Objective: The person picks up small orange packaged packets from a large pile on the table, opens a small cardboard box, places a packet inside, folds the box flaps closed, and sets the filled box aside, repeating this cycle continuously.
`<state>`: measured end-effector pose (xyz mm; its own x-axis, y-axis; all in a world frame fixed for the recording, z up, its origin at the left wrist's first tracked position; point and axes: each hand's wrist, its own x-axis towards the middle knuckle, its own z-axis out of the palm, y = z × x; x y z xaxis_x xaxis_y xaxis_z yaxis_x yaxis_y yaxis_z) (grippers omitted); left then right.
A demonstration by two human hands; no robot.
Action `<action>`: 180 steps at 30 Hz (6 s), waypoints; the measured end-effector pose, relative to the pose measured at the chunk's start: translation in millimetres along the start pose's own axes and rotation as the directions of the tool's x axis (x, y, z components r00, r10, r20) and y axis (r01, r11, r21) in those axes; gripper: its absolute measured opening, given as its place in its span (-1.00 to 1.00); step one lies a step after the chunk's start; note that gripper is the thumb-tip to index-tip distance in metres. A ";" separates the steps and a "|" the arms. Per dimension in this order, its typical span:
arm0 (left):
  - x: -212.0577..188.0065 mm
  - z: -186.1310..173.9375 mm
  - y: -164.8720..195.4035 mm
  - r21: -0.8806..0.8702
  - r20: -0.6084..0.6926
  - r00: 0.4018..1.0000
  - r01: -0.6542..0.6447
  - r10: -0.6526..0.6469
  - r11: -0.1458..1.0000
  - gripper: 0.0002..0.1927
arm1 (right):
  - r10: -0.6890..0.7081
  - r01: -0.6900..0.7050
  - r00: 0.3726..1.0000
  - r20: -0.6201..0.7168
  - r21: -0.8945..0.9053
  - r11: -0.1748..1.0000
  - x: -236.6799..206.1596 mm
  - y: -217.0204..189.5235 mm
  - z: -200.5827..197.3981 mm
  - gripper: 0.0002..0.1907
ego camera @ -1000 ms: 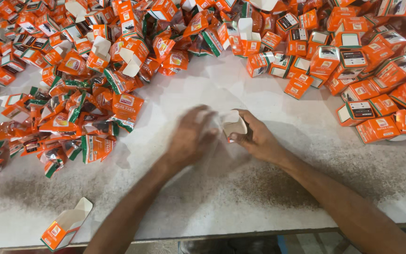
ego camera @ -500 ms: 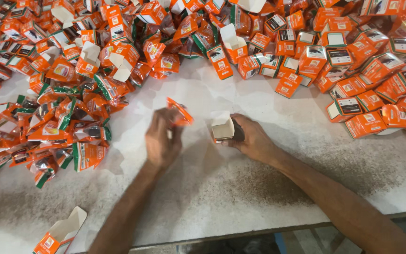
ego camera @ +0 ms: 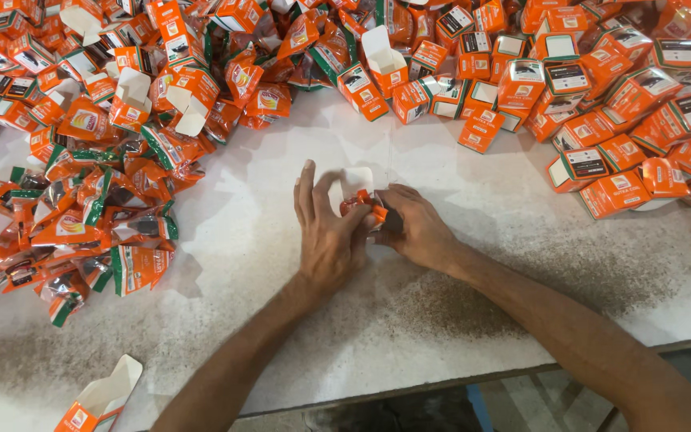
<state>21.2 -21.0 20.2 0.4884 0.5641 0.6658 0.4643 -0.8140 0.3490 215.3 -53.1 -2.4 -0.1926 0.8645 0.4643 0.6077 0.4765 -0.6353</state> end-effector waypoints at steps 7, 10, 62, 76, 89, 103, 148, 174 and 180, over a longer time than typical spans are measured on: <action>5.2 16.1 -0.7 -0.264 -0.020 0.938 0.328 -0.345 0.907 -0.79 | 0.047 -0.046 0.999 0.010 -0.030 0.998 3.5 -1.1 1.8 -0.32; 3.5 19.5 -12.1 -0.435 0.198 0.779 0.614 -0.595 0.658 -0.55 | -0.017 0.017 1.000 -0.012 -0.015 1.000 4.1 -5.5 -0.5 -0.26; -1.3 -18.2 -27.3 -0.182 0.215 0.947 -0.202 0.239 0.962 -0.74 | -0.060 0.059 0.998 -0.003 -0.102 0.993 -3.9 -18.8 -0.6 -0.43; 115.1 79.0 -88.2 0.427 -0.056 0.972 -0.185 0.230 0.885 -0.54 | -0.175 0.060 0.946 -0.272 -0.384 0.921 14.8 20.1 -27.6 -0.14; 113.1 5.0 -154.6 0.630 -0.165 0.970 -0.038 0.181 0.776 -0.45 | 0.139 -0.132 0.987 -0.078 0.091 0.987 8.6 9.1 -1.0 -0.36; 96.7 17.8 -157.7 0.613 0.351 0.902 -0.017 -0.253 0.790 -0.60 | 0.130 -0.129 0.991 -0.010 0.095 0.987 6.7 6.5 -6.1 -0.35; 12.4 29.1 -28.3 -0.438 0.338 0.760 0.649 -0.555 0.622 -0.75 | 0.120 -0.120 0.993 0.000 0.092 0.989 -1.5 -9.1 0.8 -0.43; 5.0 -1.3 -35.1 -0.395 0.159 0.986 0.012 0.055 0.919 -0.70 | 0.121 -0.121 0.992 -0.024 0.001 0.993 -0.4 -7.6 1.3 -0.43; 2.0 1.9 -34.6 -0.401 0.176 0.983 0.032 0.043 0.915 -0.78 | 0.109 -0.109 0.994 -0.014 0.022 0.994 2.0 -11.6 -2.7 -0.46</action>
<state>7.5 8.6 8.2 0.6304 0.5443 0.5534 0.1444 -0.7827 0.6054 210.0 -57.3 7.6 -0.1146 0.9091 0.4005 0.6080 0.3830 -0.6954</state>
